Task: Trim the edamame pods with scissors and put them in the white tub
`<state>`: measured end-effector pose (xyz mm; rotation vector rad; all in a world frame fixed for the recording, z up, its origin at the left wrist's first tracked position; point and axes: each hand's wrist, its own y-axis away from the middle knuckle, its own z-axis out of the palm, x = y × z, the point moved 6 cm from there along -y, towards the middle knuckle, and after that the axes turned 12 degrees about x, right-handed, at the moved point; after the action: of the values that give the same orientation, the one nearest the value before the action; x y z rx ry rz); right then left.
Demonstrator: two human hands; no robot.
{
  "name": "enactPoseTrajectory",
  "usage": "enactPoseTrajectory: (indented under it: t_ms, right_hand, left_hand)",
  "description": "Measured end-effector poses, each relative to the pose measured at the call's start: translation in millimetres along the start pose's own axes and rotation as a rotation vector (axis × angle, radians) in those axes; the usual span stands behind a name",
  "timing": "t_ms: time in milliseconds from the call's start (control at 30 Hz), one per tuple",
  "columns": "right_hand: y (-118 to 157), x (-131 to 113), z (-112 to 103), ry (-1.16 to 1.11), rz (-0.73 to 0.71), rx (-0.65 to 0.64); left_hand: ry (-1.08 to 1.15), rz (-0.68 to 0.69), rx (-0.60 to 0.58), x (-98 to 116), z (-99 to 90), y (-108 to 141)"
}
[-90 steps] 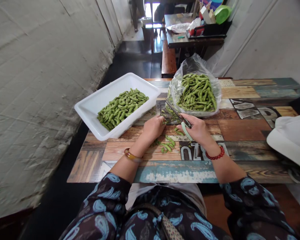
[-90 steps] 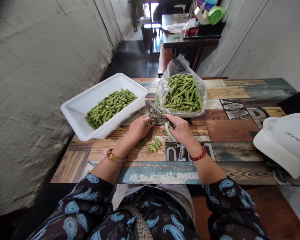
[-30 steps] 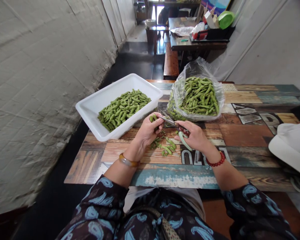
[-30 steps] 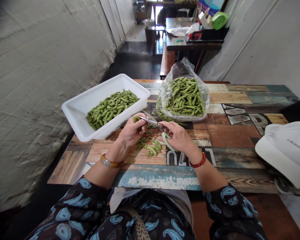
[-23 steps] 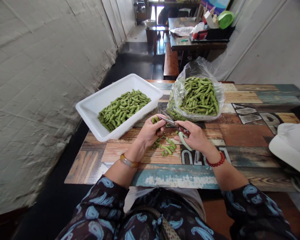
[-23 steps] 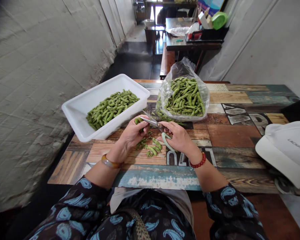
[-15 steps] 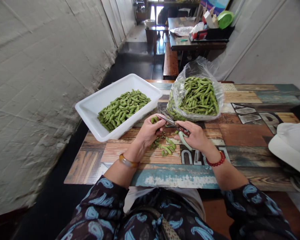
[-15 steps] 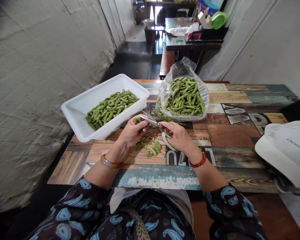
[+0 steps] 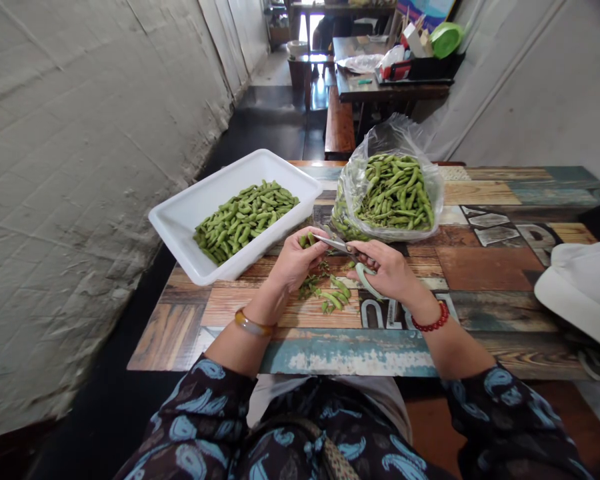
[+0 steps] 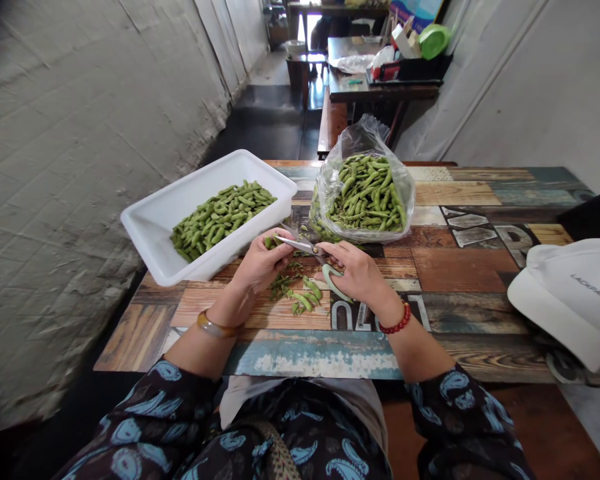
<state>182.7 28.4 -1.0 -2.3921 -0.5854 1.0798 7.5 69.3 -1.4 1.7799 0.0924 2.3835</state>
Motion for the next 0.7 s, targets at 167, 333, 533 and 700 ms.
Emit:
enactPoseTrajectory:
  t_ms: [167,333,533,700]
  right_hand:
    - [0.1,-0.7,0.1,0.007,0.003,-0.016]
    - [0.8,-0.1,-0.5,0.02,-0.005,-0.022]
    - [0.9,-0.3,-1.3,0.029,-0.03,-0.014]
    - [-0.1,1.1,-2.1,0.031,-0.049,0.032]
  left_hand:
    - [-0.008,0.001,0.0,-0.5,-0.7,-0.2]
    - [0.025,-0.032,-0.029,-2.7,-0.1,-0.7]
    - [0.111,-0.116,-0.075,-6.7,2.6,-0.8]
    - [0.15,-0.2,-0.128,-9.6,2.7,-2.7]
